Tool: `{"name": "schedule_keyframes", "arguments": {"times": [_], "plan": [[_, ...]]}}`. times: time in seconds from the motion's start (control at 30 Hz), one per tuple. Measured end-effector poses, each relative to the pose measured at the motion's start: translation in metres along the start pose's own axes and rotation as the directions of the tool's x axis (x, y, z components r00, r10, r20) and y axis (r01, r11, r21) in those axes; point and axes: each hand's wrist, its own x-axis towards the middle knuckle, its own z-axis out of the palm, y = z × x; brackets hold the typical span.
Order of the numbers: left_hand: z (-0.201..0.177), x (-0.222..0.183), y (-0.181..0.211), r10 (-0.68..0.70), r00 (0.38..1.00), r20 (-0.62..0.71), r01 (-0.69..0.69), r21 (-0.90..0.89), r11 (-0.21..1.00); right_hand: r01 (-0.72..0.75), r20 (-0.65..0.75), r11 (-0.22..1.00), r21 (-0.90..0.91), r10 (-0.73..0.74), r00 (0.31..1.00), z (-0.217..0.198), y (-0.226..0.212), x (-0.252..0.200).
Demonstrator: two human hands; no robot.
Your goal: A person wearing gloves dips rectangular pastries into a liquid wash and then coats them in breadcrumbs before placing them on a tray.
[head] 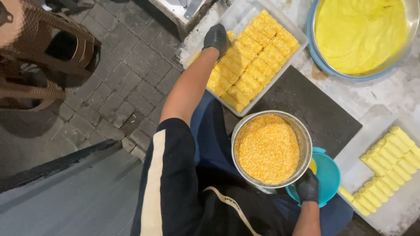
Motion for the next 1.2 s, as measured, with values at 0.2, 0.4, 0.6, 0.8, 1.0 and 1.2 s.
{"name": "schedule_keyframes", "arguments": {"times": [0.2,0.4,0.6,0.8,1.0,1.2], "plan": [[0.005,0.014,0.005,0.161,0.982,0.097,-0.163,0.868,0.468,-0.298,0.073,0.592,0.749,0.373,0.925,0.008,0.035,0.017],[0.008,0.043,0.024,0.002,0.913,0.407,-0.045,0.106,-0.993,-0.167,0.026,0.978,0.124,0.165,0.986,0.004,0.014,0.009],[0.002,0.095,0.043,-0.026,0.905,0.424,-0.021,-0.016,-1.000,-0.439,0.316,0.150,0.886,0.497,0.808,0.007,0.037,0.024],[-0.001,0.105,0.051,0.091,0.922,0.377,-0.028,0.299,-0.954,-0.258,0.004,0.913,0.316,0.271,0.963,0.004,0.003,0.007],[-0.002,0.116,0.057,-0.221,0.847,0.483,-0.169,-0.149,-0.974,-0.113,-0.011,0.992,0.051,0.114,0.993,0.001,-0.002,0.005],[-0.018,0.199,0.098,-0.371,0.751,0.547,-0.273,-0.254,-0.928,-0.045,-0.052,0.996,-0.073,0.041,0.998,-0.002,-0.031,-0.004]]}}
